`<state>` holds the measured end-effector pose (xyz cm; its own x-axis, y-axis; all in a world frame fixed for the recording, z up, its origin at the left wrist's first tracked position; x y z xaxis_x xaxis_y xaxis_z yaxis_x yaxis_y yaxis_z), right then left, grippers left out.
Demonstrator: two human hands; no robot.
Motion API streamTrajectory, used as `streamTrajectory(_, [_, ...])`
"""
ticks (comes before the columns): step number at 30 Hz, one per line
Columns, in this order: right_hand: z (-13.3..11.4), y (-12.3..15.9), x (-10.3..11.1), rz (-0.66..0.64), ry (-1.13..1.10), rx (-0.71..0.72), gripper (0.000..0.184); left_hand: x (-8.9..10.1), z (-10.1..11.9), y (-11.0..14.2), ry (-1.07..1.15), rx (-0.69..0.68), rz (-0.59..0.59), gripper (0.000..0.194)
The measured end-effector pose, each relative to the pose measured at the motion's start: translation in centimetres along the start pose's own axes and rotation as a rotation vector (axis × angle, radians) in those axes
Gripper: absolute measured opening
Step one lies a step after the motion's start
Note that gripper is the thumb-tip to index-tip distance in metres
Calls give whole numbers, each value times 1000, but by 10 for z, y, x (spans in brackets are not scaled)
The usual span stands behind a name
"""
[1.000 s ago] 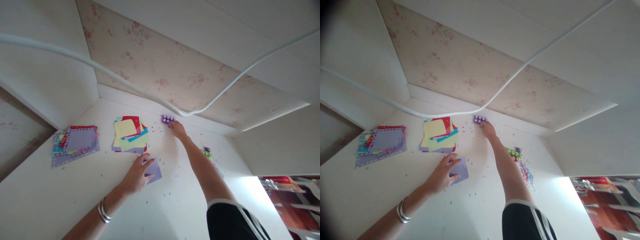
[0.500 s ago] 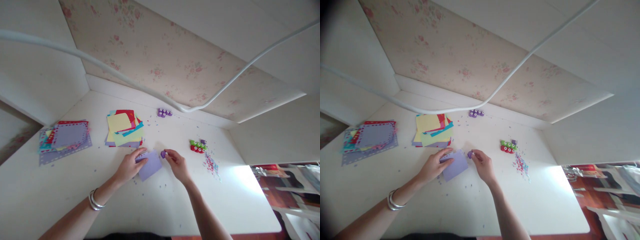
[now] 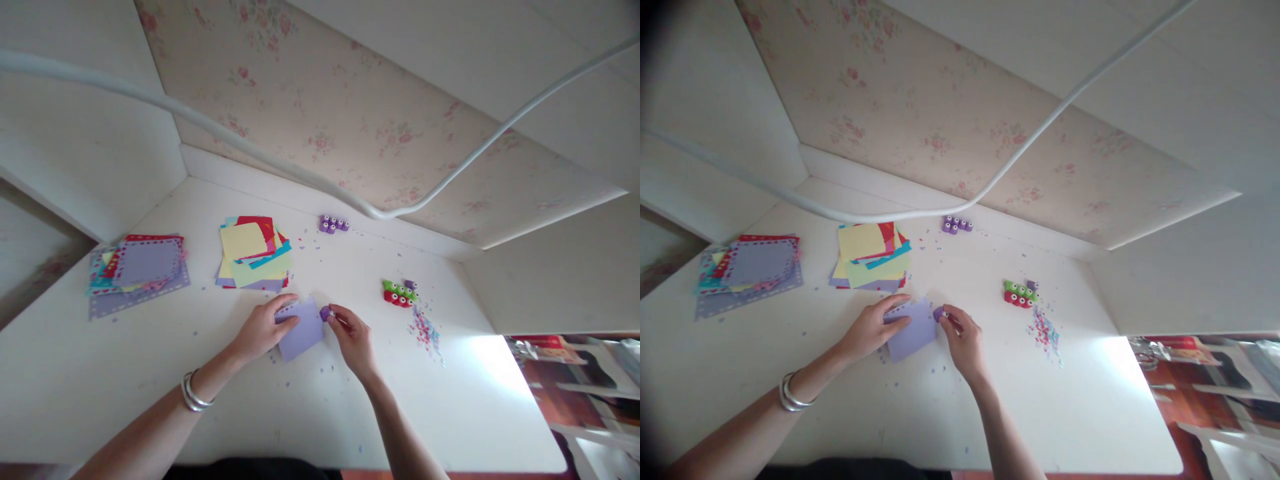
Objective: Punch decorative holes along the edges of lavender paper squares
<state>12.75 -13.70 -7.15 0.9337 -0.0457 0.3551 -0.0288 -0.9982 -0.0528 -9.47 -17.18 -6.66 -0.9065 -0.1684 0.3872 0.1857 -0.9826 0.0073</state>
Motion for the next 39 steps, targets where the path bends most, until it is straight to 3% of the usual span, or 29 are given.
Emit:
streamTrajectory(19, [-11,8,0,-16,42,97,22,0,-3,-2,19,-2,-6,42])
streamTrajectory(29, [-20,11,-2,-38,165,258,18,2,-2,-2,25,-8,5,40])
streamTrajectory(39, [-25,18,-7,-117,334,309,19,-7,-1,4,-160,-142,23,37])
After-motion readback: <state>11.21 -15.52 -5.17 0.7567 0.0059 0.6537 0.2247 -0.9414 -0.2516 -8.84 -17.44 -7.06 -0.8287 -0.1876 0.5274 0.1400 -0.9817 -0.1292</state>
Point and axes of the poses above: each hand's wrist, its own y-axis away from the middle knuckle, its own x-axis out of the back of the hand, z = x × y, the point moved 4 cm from there along -y, towards the middle knuckle, and after that the axes turned 12 degrees about z, right-handed, at the moved point
